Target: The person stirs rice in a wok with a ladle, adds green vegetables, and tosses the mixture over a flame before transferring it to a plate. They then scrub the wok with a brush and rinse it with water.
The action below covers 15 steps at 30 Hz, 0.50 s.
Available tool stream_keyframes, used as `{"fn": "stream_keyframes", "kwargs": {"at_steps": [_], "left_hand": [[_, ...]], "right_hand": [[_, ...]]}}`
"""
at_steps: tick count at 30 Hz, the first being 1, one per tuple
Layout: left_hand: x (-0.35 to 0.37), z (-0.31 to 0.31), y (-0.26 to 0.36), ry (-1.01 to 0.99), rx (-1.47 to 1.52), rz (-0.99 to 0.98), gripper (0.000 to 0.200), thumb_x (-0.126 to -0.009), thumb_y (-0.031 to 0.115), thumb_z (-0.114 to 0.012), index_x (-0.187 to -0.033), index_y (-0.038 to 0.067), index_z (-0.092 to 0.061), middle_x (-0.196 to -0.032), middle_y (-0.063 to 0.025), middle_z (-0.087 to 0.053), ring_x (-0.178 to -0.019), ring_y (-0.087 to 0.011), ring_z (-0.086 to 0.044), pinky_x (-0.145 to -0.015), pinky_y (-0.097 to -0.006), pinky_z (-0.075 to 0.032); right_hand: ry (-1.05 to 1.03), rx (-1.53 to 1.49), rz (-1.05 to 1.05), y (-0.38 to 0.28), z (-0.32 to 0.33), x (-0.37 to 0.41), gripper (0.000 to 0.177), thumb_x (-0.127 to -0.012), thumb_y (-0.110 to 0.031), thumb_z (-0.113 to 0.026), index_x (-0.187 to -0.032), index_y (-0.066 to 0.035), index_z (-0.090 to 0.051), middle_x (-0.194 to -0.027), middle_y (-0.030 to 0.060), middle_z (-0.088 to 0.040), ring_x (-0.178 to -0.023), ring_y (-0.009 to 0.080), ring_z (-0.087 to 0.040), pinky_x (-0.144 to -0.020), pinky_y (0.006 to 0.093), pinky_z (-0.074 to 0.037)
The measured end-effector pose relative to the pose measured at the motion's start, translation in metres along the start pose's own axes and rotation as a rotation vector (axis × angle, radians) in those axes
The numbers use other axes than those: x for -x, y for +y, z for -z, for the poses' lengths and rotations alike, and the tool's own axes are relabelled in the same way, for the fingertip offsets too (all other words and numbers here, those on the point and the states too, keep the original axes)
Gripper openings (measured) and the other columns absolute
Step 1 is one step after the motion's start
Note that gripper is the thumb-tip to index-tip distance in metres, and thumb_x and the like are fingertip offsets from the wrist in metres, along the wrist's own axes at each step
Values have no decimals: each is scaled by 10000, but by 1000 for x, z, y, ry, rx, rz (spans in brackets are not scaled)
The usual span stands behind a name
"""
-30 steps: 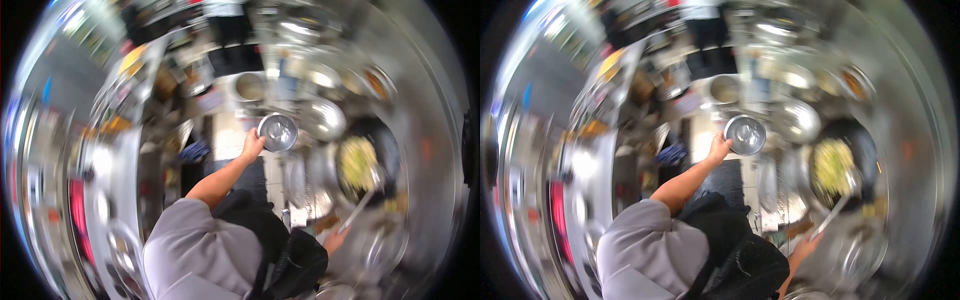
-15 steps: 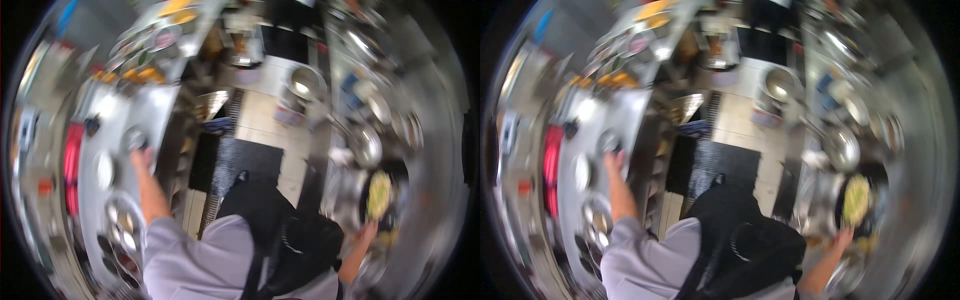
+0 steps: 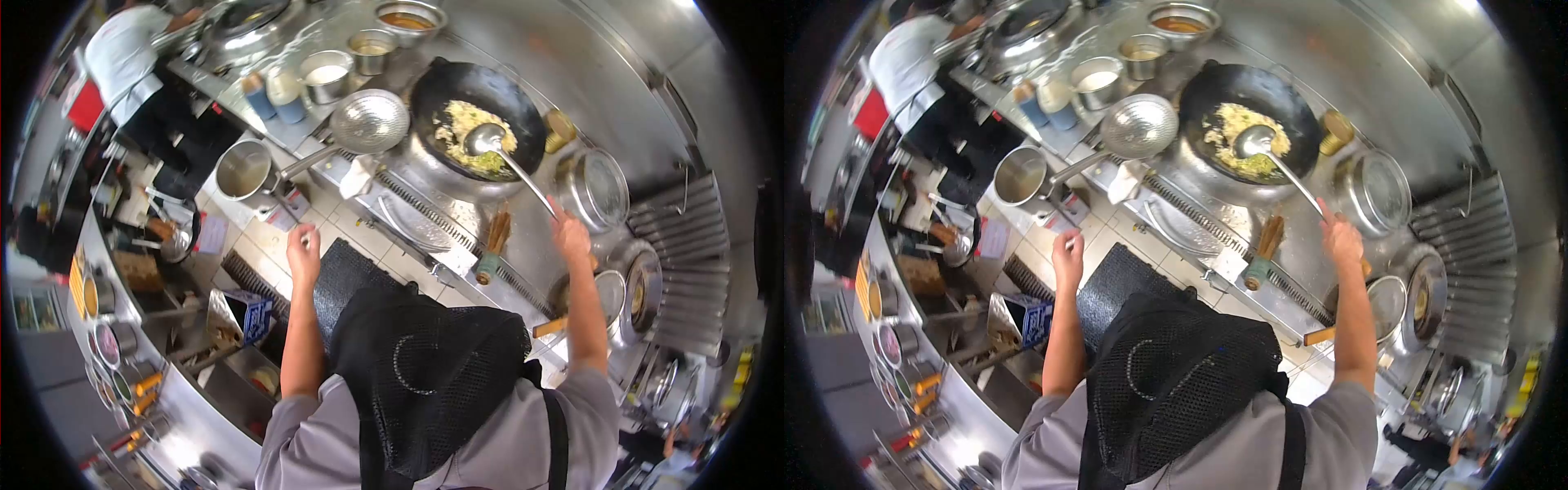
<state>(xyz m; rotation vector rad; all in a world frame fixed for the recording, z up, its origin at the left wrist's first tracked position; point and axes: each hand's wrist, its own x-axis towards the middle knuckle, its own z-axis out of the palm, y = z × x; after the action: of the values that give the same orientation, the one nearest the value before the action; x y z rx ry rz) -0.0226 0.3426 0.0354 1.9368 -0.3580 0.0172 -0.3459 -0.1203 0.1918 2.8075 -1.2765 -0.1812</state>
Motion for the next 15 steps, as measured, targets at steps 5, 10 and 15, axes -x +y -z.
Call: {"fn": "stream_keyframes", "kwargs": {"at_steps": [5, 10, 15], "left_hand": [[-95, -101, 5, -166, -331, -172, 439, -850, 241, -700, -1184, -18, -581, -1158, -246, -628, -1130, -395, -567, -1012, -450, -415], [-137, -150, -18, -440, -330, -110, 692, -754, 302, -777, -1283, -48, -498, -1177, -301, -604, -1124, -432, -567, -976, -473, -442], [-145, -167, -18, -542, -345, -149, 606, -721, 260, -804, -1175, -6, -504, -1076, -262, -625, -1004, -412, -607, -884, -468, -486]], "right_hand": [[123, 88, 86, 39, 88, 27, 552, -923, -248, -620, -1430, -387, -449, -1110, 151, -658, -852, 376, -675, -761, 465, -551], [38, 34, 67, 30, 195, 46, 538, -857, -151, -688, -1363, -287, -565, -990, 153, -691, -823, 347, -683, -750, 433, -558], [-167, -38, -50, 15, 121, 8, 490, -884, -193, -671, -1358, -267, -571, -1026, 220, -689, -906, 373, -681, -814, 466, -539]]}}
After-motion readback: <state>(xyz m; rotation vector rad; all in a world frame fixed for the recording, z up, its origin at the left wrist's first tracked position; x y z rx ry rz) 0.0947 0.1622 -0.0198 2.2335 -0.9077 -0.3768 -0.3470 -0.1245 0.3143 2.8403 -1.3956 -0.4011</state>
